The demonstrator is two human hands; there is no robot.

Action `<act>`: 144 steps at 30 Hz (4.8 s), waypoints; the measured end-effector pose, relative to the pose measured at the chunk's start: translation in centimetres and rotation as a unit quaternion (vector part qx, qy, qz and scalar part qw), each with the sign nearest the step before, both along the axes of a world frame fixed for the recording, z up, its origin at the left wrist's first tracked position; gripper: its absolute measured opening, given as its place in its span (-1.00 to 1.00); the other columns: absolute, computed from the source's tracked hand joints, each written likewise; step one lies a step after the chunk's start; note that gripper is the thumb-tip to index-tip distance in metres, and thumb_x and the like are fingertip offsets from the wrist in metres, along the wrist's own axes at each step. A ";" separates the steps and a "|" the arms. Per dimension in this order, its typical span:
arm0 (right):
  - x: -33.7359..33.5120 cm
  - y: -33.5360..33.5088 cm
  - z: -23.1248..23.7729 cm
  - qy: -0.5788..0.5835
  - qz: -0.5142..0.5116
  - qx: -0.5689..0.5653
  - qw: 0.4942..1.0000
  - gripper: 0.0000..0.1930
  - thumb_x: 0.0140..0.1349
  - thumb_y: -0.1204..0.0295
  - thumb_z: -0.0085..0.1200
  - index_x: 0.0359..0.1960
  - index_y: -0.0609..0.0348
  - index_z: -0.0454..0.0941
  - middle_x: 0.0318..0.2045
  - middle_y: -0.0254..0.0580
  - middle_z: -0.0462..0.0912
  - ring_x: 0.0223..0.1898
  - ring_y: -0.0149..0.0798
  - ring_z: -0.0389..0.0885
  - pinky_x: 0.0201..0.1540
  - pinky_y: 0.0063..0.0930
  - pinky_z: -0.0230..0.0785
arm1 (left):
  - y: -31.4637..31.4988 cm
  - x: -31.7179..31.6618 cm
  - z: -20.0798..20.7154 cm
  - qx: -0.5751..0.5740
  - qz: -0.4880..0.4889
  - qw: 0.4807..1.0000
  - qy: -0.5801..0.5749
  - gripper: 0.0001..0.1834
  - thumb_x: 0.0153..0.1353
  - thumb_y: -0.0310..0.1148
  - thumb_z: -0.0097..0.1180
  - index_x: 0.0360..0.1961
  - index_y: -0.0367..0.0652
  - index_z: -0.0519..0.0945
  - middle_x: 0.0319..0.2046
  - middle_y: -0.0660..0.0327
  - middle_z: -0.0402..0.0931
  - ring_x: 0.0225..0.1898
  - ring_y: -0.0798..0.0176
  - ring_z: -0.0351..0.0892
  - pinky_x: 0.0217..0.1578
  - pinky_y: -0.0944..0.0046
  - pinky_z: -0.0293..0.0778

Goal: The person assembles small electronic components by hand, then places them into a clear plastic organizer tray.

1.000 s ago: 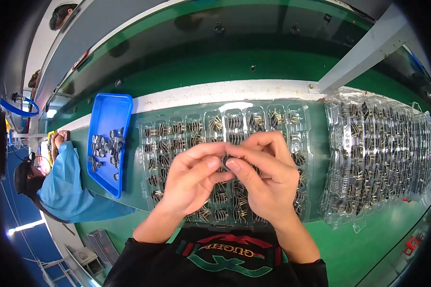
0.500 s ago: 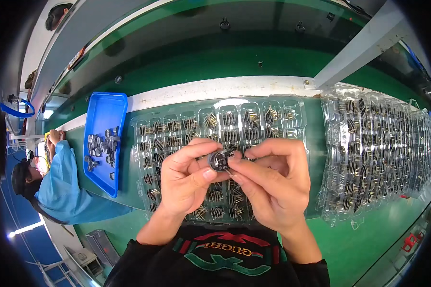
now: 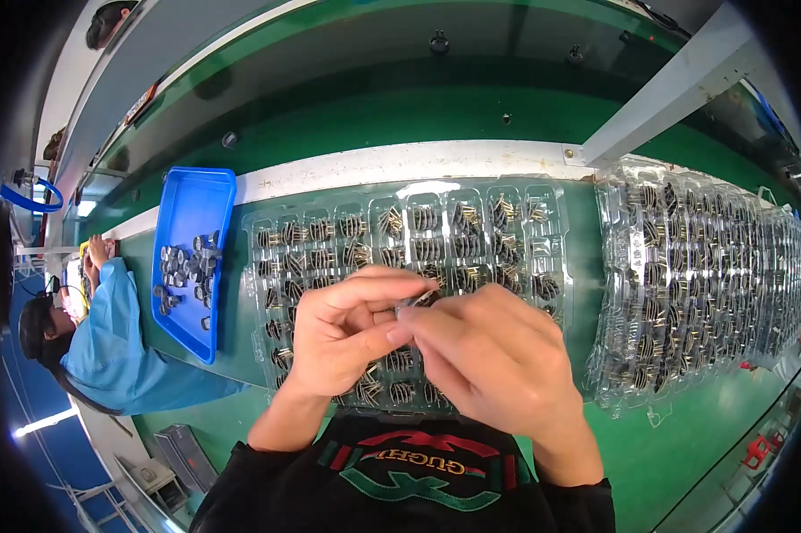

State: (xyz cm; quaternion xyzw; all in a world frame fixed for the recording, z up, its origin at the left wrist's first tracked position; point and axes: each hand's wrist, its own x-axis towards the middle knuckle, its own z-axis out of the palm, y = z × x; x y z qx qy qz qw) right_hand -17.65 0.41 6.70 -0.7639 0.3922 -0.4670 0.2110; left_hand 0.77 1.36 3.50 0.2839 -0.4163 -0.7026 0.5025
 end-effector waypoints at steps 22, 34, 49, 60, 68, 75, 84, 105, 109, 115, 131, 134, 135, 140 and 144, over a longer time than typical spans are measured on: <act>0.4 0.7 1.6 0.046 -0.074 -0.029 0.996 -0.71 -0.10 0.76 0.32 -0.28 0.31 0.68 -0.41 -0.13 0.63 -0.49 -0.26 0.61 -0.47 -0.52 0.46 | -0.1 0.3 0.6 0.066 -0.007 0.997 0.043 -0.58 0.17 -0.76 0.08 0.09 -0.42 0.51 0.12 -0.13 0.47 0.13 0.06 0.53 0.09 0.11 0.57; 1.1 0.4 -0.3 -0.025 -0.090 -0.010 0.996 -0.74 -0.09 0.76 0.32 -0.31 0.30 0.65 -0.38 -0.10 0.64 -0.47 -0.22 0.65 -0.47 -0.50 0.51 | -0.1 -0.1 0.4 0.027 0.018 0.999 0.001 -0.56 0.13 -0.83 0.08 0.08 -0.45 0.52 0.15 -0.16 0.47 0.16 0.08 0.51 0.15 0.19 0.47; -6.7 -1.4 -4.4 0.267 -0.296 0.054 0.916 -0.80 0.06 0.59 0.19 -0.23 0.17 0.66 -0.39 -0.18 0.52 -0.34 -0.13 0.51 -0.34 -0.26 0.44 | -14.1 3.6 -0.5 -0.028 0.133 0.940 -0.313 -0.70 0.19 -0.57 0.16 -0.04 -0.42 0.62 -0.16 0.03 0.65 -0.13 0.15 0.68 -0.01 0.26 0.58; -5.2 -5.7 -7.9 0.307 -0.307 0.042 0.900 -0.97 -0.02 0.53 0.18 -0.50 0.18 0.64 -0.37 -0.14 0.44 -0.26 -0.02 0.48 -0.28 -0.16 0.47 | -34.1 5.8 -9.8 -0.192 0.243 0.712 -0.630 -0.66 0.13 -0.14 0.29 -0.22 -0.18 0.75 -0.29 0.05 0.72 -0.20 0.09 0.71 -0.10 0.20 0.53; -5.8 -4.8 -7.1 0.301 -0.292 0.107 0.902 -0.88 0.03 0.57 0.23 -0.35 0.22 0.63 -0.36 -0.16 0.42 -0.26 -0.06 0.51 -0.28 -0.18 0.42 | -28.9 14.2 -4.3 -0.171 0.150 0.673 -0.704 -0.58 0.08 -0.09 0.31 -0.17 -0.19 0.71 -0.23 0.03 0.68 -0.14 0.03 0.67 -0.04 0.14 0.51; -6.6 -6.4 -6.5 0.233 -0.259 0.209 0.914 -0.88 0.04 0.57 0.22 -0.34 0.18 0.64 -0.42 -0.11 0.54 -0.42 0.07 0.57 -0.33 -0.15 0.43 | -24.2 16.9 -5.3 -0.205 0.116 0.683 -0.692 -0.63 0.02 -0.29 0.36 -0.11 -0.18 0.70 -0.19 0.07 0.65 -0.24 0.16 0.68 -0.10 0.23 0.56; -6.1 -4.2 -5.0 0.153 -0.289 0.086 0.941 -0.81 -0.03 0.65 0.28 -0.38 0.21 0.54 -0.45 -0.25 0.61 -0.48 -0.25 0.64 -0.46 -0.41 0.46 | -12.3 5.3 -0.2 -0.151 0.109 0.929 -0.319 -0.53 0.06 -0.64 0.29 0.07 -0.28 0.60 -0.02 0.12 0.44 -0.15 0.32 0.59 -0.11 0.36 0.63; 0.7 -0.5 -2.2 -0.303 -0.039 0.275 0.912 -0.82 0.08 0.73 0.27 -0.25 0.36 0.70 -0.33 -0.16 0.62 -0.44 -0.46 0.59 -0.45 -0.65 0.44 | -2.2 1.1 0.7 0.079 -0.001 0.992 -0.098 -0.55 0.15 -0.74 0.14 0.10 -0.34 0.55 -0.06 0.12 0.58 -0.17 0.42 0.61 -0.19 0.44 0.55; 1.3 -0.4 -1.3 -0.119 -0.093 0.153 0.977 -0.82 0.03 0.72 0.30 -0.30 0.30 0.70 -0.38 -0.19 0.62 -0.45 -0.42 0.60 -0.47 -0.62 0.43 | -1.9 1.0 1.0 0.030 -0.007 0.974 -0.226 -0.51 0.09 -0.68 0.22 0.11 -0.30 0.56 -0.14 0.17 0.58 -0.22 0.43 0.63 -0.17 0.45 0.56; 1.2 -0.7 -0.7 0.016 -0.042 -0.007 0.999 -0.76 -0.13 0.73 0.32 -0.35 0.29 0.67 -0.42 -0.15 0.60 -0.45 -0.21 0.60 -0.46 -0.45 0.47 | -2.2 1.3 1.6 0.000 -0.047 0.970 -0.240 -0.49 0.04 -0.79 0.17 0.09 -0.36 0.58 -0.15 0.17 0.52 -0.23 0.42 0.59 -0.21 0.46 0.53; 0.1 -0.3 -3.2 -0.059 0.050 0.073 0.994 -0.61 -0.06 0.74 0.11 -0.11 0.31 0.64 -0.33 -0.05 0.65 -0.45 -0.16 0.61 -0.40 -0.41 0.50 | -4.1 3.9 2.2 -0.046 -0.056 0.926 -0.370 -0.69 0.09 -0.58 0.32 -0.09 -0.15 0.72 -0.41 0.23 0.64 -0.32 0.43 0.61 -0.28 0.44 0.50; -4.0 -1.9 -4.2 0.108 -0.140 0.108 0.978 -0.67 0.00 0.69 0.07 -0.15 0.24 0.65 -0.41 -0.15 0.60 -0.42 -0.09 0.59 -0.32 -0.29 0.49 | -7.8 4.8 1.4 -0.024 -0.007 0.930 -0.366 -0.74 0.11 -0.59 0.30 -0.14 -0.25 0.72 -0.33 0.20 0.69 -0.31 0.43 0.63 -0.20 0.40 0.53; -5.2 -2.3 -5.3 0.199 -0.236 0.109 0.945 -0.71 0.05 0.63 0.12 -0.15 0.19 0.66 -0.41 -0.16 0.54 -0.35 -0.06 0.58 -0.30 -0.24 0.48 | -9.9 4.4 1.4 -0.032 -0.002 0.913 -0.406 -0.75 0.10 -0.60 0.27 -0.15 -0.33 0.71 -0.32 0.16 0.68 -0.27 0.38 0.62 -0.17 0.39 0.53; -6.0 -4.5 -6.5 0.325 -0.287 0.092 0.897 -0.79 0.07 0.52 0.20 -0.22 0.13 0.68 -0.37 -0.19 0.44 -0.26 -0.11 0.55 -0.29 -0.21 0.49 | -22.7 4.5 -2.9 -0.120 0.084 0.839 -0.525 -0.68 0.12 -0.42 0.26 -0.09 -0.35 0.68 -0.40 0.16 0.67 -0.35 0.38 0.59 -0.24 0.38 0.47; -4.5 -6.3 -6.8 0.330 -0.277 0.085 0.898 -0.84 0.05 0.51 0.21 -0.29 0.13 0.69 -0.37 -0.19 0.44 -0.27 -0.11 0.55 -0.26 -0.21 0.51 | -30.9 7.5 -7.0 -0.125 0.158 0.811 -0.549 -0.70 0.10 -0.33 0.29 -0.14 -0.23 0.73 -0.34 0.14 0.71 -0.33 0.28 0.65 -0.22 0.30 0.50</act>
